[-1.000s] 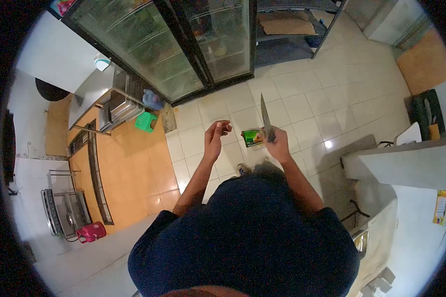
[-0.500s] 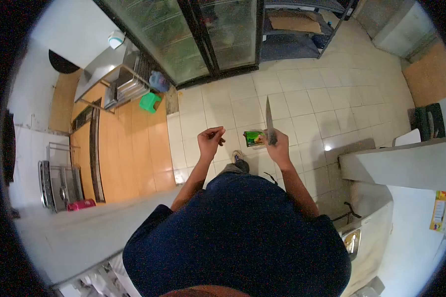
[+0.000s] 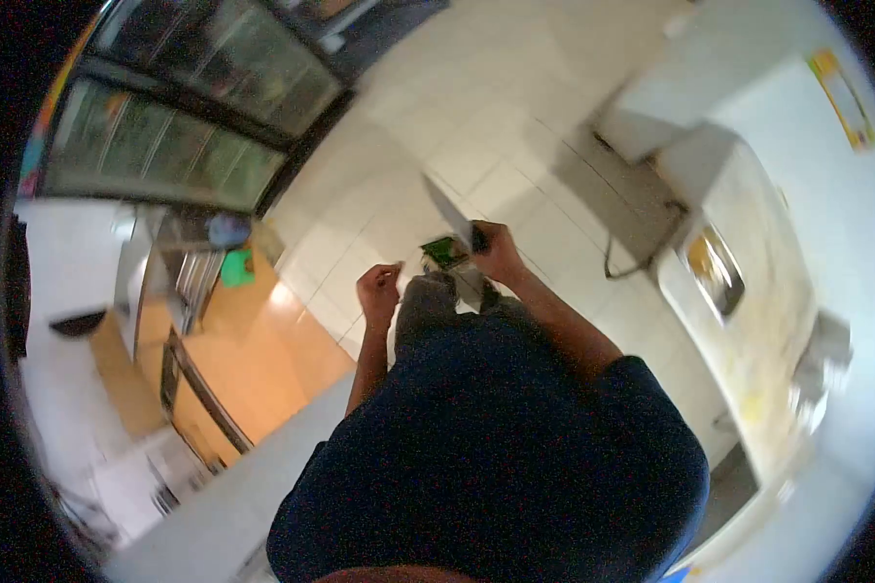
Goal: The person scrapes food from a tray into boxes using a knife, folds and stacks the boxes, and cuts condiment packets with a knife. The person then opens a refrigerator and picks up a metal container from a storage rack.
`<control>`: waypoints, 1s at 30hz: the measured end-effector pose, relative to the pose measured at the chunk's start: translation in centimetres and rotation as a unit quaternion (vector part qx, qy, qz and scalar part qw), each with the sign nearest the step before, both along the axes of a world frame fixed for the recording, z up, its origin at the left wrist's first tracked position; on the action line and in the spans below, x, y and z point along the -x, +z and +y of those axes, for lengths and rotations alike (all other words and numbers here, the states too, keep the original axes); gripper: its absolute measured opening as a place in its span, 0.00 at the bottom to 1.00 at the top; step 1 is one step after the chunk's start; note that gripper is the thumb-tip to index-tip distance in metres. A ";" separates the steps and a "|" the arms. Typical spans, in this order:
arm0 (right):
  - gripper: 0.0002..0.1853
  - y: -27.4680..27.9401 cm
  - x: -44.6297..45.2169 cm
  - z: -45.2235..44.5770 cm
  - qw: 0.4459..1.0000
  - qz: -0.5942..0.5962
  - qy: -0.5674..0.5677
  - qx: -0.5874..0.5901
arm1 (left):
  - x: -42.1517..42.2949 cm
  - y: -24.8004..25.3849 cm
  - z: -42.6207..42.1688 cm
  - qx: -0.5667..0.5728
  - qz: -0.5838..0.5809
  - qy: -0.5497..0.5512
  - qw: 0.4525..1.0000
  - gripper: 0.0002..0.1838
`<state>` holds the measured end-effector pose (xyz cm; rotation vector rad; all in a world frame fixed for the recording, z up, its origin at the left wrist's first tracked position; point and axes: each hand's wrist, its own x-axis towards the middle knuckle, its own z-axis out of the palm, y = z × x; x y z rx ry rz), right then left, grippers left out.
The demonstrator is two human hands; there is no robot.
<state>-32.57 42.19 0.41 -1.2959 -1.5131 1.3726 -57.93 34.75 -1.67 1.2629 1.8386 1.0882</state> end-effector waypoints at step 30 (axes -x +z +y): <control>0.09 -1.5 6.7 -6.7 0.998 0.045 0.025 -0.024 | 10.5 -2.5 -11.2 0.066 0.004 -0.096 0.993 0.18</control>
